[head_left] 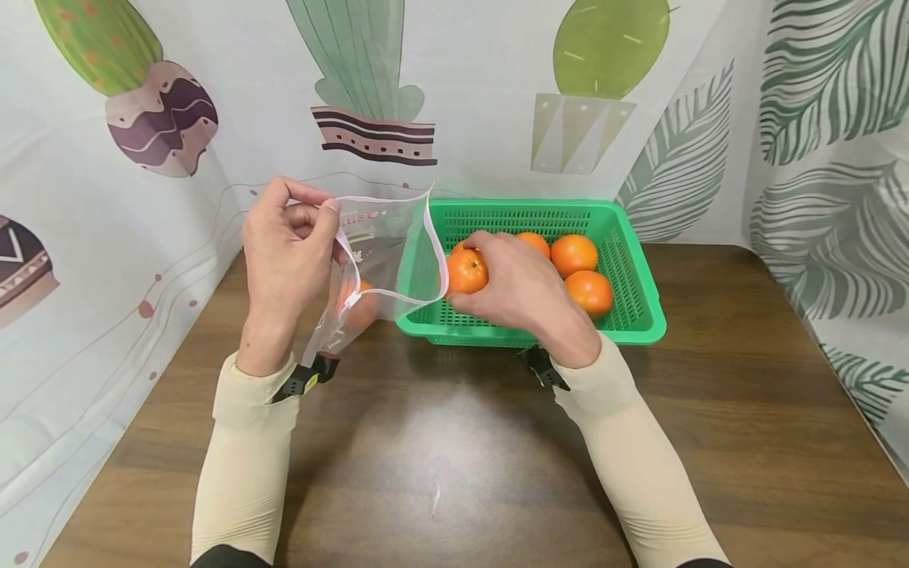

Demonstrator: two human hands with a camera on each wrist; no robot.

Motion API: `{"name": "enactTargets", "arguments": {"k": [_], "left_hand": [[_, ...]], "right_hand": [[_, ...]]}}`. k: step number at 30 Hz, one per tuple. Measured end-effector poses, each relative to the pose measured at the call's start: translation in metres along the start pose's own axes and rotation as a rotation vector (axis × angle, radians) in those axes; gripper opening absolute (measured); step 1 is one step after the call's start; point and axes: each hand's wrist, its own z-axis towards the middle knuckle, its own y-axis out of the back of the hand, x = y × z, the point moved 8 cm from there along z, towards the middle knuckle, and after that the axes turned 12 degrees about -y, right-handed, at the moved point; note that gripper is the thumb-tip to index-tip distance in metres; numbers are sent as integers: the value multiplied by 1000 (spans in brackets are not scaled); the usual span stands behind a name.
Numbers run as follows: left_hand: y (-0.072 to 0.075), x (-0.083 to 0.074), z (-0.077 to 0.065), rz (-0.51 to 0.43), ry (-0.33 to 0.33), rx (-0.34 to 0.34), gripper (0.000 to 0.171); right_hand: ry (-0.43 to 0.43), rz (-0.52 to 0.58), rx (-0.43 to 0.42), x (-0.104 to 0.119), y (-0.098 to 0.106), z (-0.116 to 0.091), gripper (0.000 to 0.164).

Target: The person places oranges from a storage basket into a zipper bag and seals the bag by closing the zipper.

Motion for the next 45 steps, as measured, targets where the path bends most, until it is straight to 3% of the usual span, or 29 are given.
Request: {"name": "enactTargets", "arguments": {"k": [34,45], "left_hand": [[-1,2,0,25,-6,4,5],[-1,0,0,33,-8,7,5]], "right_hand": [[37,54,-52,7,24,-23,54],[100,68,-96,15,28,-30,61]]}}
